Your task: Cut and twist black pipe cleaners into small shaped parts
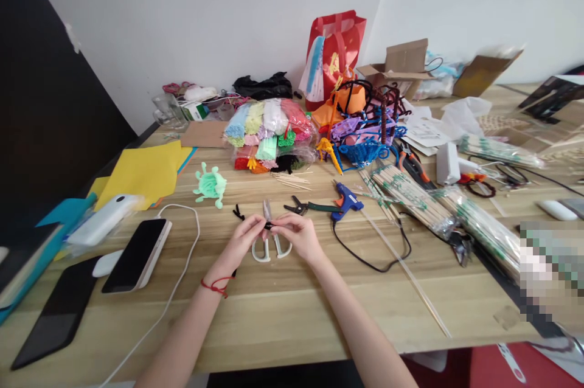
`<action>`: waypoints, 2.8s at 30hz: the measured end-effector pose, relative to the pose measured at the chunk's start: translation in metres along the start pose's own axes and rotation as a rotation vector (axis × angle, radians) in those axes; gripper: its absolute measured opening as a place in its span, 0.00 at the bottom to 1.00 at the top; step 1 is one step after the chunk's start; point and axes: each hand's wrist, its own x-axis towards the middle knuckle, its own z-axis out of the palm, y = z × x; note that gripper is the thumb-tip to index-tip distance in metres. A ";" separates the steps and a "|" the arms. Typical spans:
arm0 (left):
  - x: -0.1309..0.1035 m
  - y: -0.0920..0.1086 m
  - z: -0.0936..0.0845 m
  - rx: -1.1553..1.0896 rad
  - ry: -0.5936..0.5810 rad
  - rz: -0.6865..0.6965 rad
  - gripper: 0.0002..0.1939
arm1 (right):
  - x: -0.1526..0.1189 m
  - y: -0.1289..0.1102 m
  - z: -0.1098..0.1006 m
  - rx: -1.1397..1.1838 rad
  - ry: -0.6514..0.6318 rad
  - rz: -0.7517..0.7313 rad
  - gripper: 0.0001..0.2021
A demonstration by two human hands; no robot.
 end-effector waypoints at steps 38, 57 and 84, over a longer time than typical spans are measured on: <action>-0.001 -0.014 0.008 -0.272 -0.055 -0.038 0.17 | -0.005 -0.003 0.001 -0.338 0.023 -0.289 0.05; 0.001 -0.013 0.002 0.331 0.083 0.144 0.14 | -0.003 0.000 -0.007 -0.474 -0.024 -0.244 0.08; 0.001 -0.003 -0.003 0.309 -0.015 0.122 0.14 | -0.004 0.003 -0.015 -0.591 -0.090 -0.364 0.07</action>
